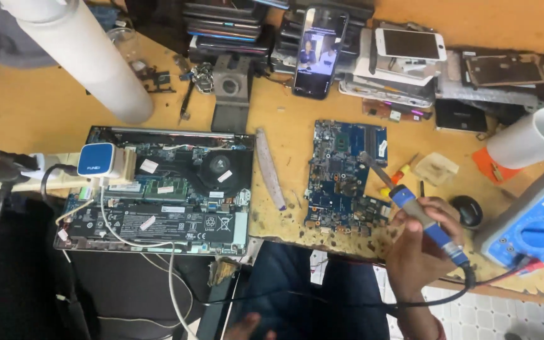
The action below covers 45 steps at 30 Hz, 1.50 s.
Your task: A person uses a soldering iron to repair components on a laptop motherboard at a workbench.
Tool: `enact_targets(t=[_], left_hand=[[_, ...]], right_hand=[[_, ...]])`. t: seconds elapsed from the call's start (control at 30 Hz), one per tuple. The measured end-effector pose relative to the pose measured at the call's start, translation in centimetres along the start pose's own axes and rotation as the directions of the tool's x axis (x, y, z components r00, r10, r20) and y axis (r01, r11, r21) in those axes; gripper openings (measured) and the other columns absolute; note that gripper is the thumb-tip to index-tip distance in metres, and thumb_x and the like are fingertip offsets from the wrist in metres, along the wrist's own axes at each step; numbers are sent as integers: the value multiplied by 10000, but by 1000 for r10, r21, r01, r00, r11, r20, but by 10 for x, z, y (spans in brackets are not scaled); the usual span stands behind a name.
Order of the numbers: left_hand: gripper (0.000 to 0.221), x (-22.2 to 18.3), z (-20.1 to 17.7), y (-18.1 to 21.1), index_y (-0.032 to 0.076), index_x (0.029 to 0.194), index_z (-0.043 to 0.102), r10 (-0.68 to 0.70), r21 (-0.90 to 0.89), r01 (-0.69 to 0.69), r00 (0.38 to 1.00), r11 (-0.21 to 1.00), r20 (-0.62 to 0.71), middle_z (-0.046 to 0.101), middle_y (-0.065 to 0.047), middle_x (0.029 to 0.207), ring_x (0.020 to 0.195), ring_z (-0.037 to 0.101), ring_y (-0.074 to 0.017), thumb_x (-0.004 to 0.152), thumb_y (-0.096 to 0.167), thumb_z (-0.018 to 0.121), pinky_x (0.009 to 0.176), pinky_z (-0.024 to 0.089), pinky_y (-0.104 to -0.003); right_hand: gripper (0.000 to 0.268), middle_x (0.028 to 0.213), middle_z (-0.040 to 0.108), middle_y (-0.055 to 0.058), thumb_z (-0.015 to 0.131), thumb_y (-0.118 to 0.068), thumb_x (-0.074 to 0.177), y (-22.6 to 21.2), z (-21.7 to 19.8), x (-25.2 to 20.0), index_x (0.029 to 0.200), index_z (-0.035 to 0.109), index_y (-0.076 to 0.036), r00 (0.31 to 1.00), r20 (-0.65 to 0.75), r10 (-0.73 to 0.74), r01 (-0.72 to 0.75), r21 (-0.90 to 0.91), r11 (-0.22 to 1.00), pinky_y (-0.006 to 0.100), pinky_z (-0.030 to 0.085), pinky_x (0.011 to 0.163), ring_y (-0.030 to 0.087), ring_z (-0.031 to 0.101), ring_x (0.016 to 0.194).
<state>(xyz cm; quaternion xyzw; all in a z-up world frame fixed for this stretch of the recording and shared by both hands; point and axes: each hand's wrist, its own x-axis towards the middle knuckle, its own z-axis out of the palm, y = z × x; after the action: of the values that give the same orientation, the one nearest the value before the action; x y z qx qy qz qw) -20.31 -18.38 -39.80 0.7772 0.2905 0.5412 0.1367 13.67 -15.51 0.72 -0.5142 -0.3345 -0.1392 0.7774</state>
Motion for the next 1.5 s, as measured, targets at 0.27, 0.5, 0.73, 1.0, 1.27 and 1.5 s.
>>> enact_targets(t=[0.27, 0.5, 0.73, 1.0, 1.27, 1.5], left_hand=[[205, 421, 16, 205, 33, 1004, 718, -136, -474, 166, 986, 864, 98, 627, -155, 1233, 1004, 729, -283, 1028, 156, 555, 865, 691, -394], [142, 458, 52, 141, 19, 1048, 648, 103, -331, -55, 986, 942, 130, 705, -116, 1032, 950, 684, -216, 931, 58, 577, 816, 608, -325], [129, 459, 39, 132, 38, 1018, 678, 109, -248, -55, 972, 967, 210, 701, -104, 1015, 957, 647, -220, 920, 64, 599, 851, 556, -345], [182, 439, 48, 140, 115, 902, 693, 51, -3, -52, 998, 999, -27, 732, -33, 930, 850, 659, -221, 948, 230, 559, 734, 474, -344], [234, 375, 81, 132, 213, 833, 667, 2, 126, 23, 982, 992, -191, 730, 52, 981, 980, 697, -180, 963, 339, 519, 931, 364, -349], [389, 333, 85, 110, 202, 1259, 607, 62, 64, -58, 996, 996, -69, 648, 4, 1323, 1308, 587, -234, 1027, 467, 442, 1125, 276, -367]], right_hand=[[303, 1169, 655, 151, 726, -225, 1013, -2, 13, 32, 1246, 583, -94, 982, -170, 77, -76, 13, 997, 235, 531, 711, 162, 615, 833], [184, 1129, 677, 89, 652, -168, 1038, 8, 7, 32, 1209, 596, -130, 992, -67, 103, -109, -82, 991, 221, 532, 658, 118, 622, 826], [280, 1091, 660, 116, 708, -298, 1004, 12, 17, 32, 1191, 596, -123, 993, -76, 95, -101, -82, 991, 239, 507, 605, 200, 668, 984], [357, 1082, 659, 88, 694, -377, 1036, 10, 22, 37, 1277, 582, -140, 987, -114, 116, -135, -171, 976, 219, 459, 635, 108, 568, 769], [376, 1071, 652, 122, 715, -376, 1013, 14, 17, 32, 1266, 582, -131, 984, -124, 126, -146, -166, 975, 237, 469, 603, 163, 645, 973], [327, 1089, 643, 124, 716, -345, 1021, 16, 18, 26, 1244, 575, -153, 991, -110, 74, -92, -164, 982, 241, 467, 616, 178, 635, 956]])
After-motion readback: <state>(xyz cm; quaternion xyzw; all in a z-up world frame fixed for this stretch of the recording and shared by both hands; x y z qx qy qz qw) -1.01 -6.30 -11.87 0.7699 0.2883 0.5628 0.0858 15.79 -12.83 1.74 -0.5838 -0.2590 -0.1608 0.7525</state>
